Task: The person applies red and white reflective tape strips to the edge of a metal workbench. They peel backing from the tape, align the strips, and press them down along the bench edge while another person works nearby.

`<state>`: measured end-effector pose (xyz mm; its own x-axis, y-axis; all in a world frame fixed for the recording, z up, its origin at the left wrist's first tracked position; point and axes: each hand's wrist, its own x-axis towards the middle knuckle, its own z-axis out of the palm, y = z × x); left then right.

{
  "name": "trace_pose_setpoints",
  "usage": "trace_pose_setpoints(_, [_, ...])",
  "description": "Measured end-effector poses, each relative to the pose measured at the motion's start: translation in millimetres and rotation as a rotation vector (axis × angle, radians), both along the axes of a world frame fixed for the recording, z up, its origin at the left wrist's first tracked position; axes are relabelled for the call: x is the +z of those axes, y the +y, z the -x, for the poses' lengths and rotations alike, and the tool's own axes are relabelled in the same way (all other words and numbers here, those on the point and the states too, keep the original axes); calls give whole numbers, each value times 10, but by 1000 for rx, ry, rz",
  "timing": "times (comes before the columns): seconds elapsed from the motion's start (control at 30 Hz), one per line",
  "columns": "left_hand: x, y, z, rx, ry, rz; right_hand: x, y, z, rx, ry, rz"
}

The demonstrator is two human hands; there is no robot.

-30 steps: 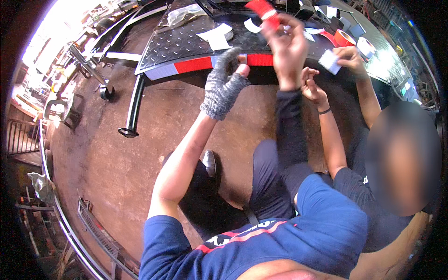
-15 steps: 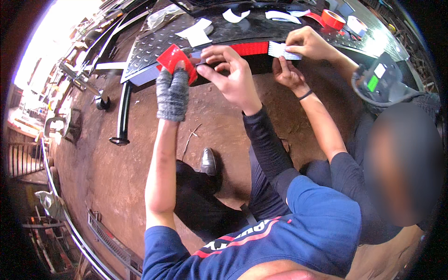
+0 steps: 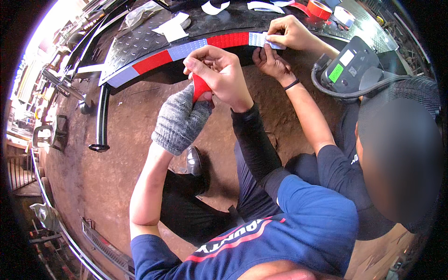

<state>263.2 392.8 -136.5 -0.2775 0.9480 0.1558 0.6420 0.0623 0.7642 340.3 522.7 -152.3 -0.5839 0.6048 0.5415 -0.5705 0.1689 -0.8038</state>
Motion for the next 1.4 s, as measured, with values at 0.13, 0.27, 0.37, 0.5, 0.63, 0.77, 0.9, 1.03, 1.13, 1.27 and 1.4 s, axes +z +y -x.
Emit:
trace_pose_setpoints(0.13, [-14, -16, 20, -7, -55, -4, 1, 2, 18, -15, -1, -8])
trace_pose_setpoints(0.27, [-41, -25, 35, -12, -55, 10, -34, 14, 53, 11, -48, -43])
trace_pose_setpoints(0.37, [-48, -27, 58, -14, -35, 12, -42, -5, 75, 7, -60, -36])
trace_pose_setpoints(0.5, [-12, -21, 48, 6, -65, 50, -45, 7, 80, -6, -66, -44])
trace_pose_setpoints(0.63, [-13, -23, 49, 4, -53, 37, -56, 11, 84, -15, -82, -57])
trace_pose_setpoints(0.77, [-50, -31, 94, -9, -40, 25, -72, 16, 112, -19, -78, -63])
trace_pose_setpoints(0.9, [-38, -24, 100, -1, -25, 49, -100, 15, 145, -33, -50, -42])
trace_pose_setpoints(1.03, [-51, -19, 103, -4, -47, 50, -96, 29, 118, 3, -80, -43])
trace_pose_setpoints(1.13, [-50, -14, 108, -11, -11, 52, -115, 57, 125, -10, -89, -68])
trace_pose_setpoints(1.27, [-67, 4, 99, 10, 3, 55, -108, 58, 110, -24, -100, -80])
trace_pose_setpoints(1.4, [-64, 0, 89, 9, -4, 37, -113, 68, 116, -34, -103, -91])
